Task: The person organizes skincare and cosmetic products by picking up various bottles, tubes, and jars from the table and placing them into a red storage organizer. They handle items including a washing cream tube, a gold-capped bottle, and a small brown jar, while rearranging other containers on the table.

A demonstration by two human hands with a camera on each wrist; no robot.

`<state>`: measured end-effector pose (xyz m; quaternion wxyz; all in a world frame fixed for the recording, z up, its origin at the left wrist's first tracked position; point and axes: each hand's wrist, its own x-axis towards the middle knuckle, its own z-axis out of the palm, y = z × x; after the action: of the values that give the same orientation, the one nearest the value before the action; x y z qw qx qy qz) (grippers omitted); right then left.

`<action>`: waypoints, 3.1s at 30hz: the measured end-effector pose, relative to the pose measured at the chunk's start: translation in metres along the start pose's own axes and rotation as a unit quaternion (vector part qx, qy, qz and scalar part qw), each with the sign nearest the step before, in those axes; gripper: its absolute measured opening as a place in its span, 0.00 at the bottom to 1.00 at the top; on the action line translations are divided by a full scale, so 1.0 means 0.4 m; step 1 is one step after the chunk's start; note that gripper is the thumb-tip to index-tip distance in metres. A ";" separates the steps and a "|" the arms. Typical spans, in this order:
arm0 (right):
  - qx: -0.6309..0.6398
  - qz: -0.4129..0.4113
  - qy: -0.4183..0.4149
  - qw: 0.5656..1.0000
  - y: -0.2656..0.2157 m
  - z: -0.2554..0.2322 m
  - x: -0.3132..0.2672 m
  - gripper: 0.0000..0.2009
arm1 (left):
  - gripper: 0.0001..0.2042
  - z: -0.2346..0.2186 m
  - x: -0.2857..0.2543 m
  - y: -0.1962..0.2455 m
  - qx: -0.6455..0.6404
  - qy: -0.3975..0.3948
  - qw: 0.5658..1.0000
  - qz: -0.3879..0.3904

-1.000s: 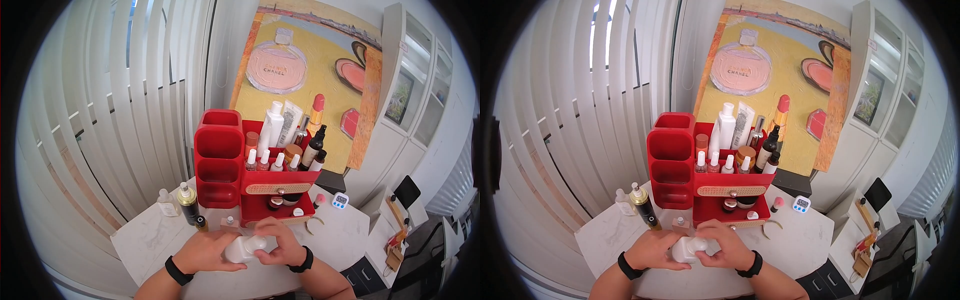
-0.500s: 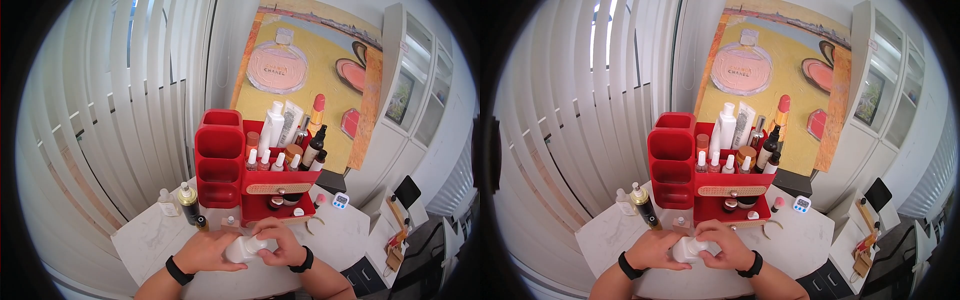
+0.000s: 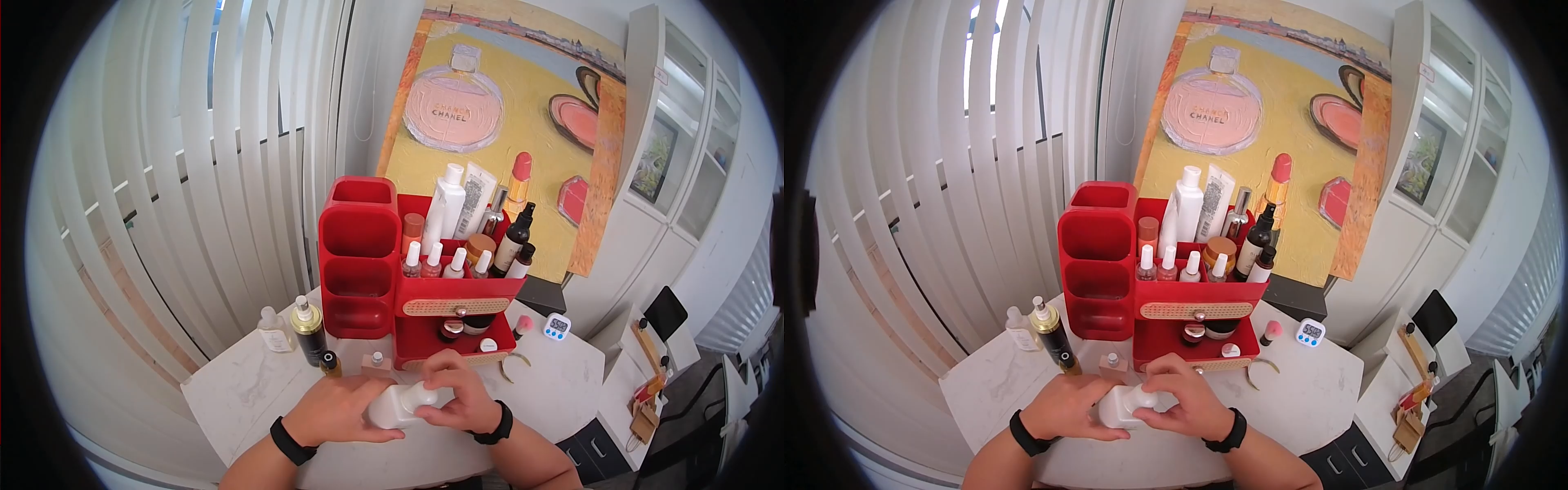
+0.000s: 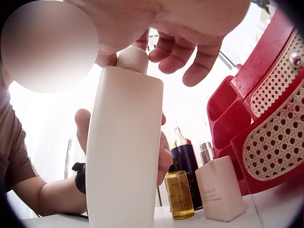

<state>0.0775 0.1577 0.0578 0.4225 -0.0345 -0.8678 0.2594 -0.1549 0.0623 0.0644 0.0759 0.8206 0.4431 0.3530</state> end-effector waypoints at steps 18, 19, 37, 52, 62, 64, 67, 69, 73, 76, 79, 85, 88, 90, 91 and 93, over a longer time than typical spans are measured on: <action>0.090 0.013 0.040 0.995 0.005 0.014 -0.006 0.25 | 0.32 0.002 -0.001 -0.001 0.000 -0.006 1.000 -0.004; 0.090 0.013 0.027 0.995 0.005 0.011 -0.006 0.24 | 0.32 0.000 -0.001 0.000 0.001 -0.004 1.000 -0.004; 0.024 -0.007 0.030 0.999 0.002 0.009 -0.010 0.25 | 0.34 0.011 -0.007 -0.015 0.007 -0.001 1.000 0.012; 0.063 0.008 0.055 0.996 -0.006 0.015 -0.003 0.24 | 0.35 0.003 -0.003 -0.009 0.013 -0.013 1.000 0.007; 0.065 0.012 0.080 0.995 -0.010 0.021 -0.003 0.22 | 0.35 0.004 -0.006 -0.012 0.010 -0.013 1.000 0.002; 0.048 0.006 0.059 0.997 -0.015 0.012 0.005 0.22 | 0.35 0.003 -0.003 -0.010 0.011 -0.009 1.000 0.006; 0.008 -0.007 0.032 0.999 -0.011 0.003 0.001 0.22 | 0.35 0.003 -0.004 -0.010 0.004 -0.008 1.000 0.001; -0.016 -0.014 0.027 0.999 -0.005 0.005 -0.006 0.22 | 0.35 0.002 -0.005 -0.010 0.008 -0.012 1.000 -0.001; 0.019 0.011 0.046 0.999 -0.006 0.021 -0.006 0.20 | 0.35 0.004 -0.003 -0.011 0.009 -0.009 1.000 0.004; 0.036 0.010 0.055 0.998 -0.017 0.014 0.005 0.21 | 0.35 0.003 -0.005 -0.011 0.011 -0.012 1.000 0.002; 0.010 -0.007 0.033 0.999 -0.006 0.005 -0.003 0.24 | 0.35 0.004 -0.003 -0.011 0.011 -0.007 1.000 0.008; 0.029 0.026 0.049 0.998 -0.009 0.019 -0.006 0.22 | 0.35 0.005 -0.004 -0.013 0.016 -0.006 1.000 0.010; 0.053 0.019 0.046 0.997 -0.011 0.014 -0.001 0.22 | 0.34 0.004 -0.003 -0.012 0.009 0.000 1.000 0.015; 0.049 0.007 0.027 0.998 -0.010 0.008 0.002 0.22 | 0.34 0.001 -0.004 -0.009 0.012 -0.006 1.000 0.012; 0.036 0.001 0.026 0.999 -0.007 0.008 0.002 0.23 | 0.34 0.000 -0.004 -0.007 0.015 -0.013 1.000 0.008; 0.023 -0.004 0.025 0.999 -0.008 0.006 0.001 0.24 | 0.34 -0.003 -0.001 -0.004 0.015 -0.010 1.000 0.006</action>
<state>0.0760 0.1541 0.0582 0.4461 -0.0277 -0.8509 0.2761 -0.1569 0.0626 0.0643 0.0657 0.8277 0.4427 0.3387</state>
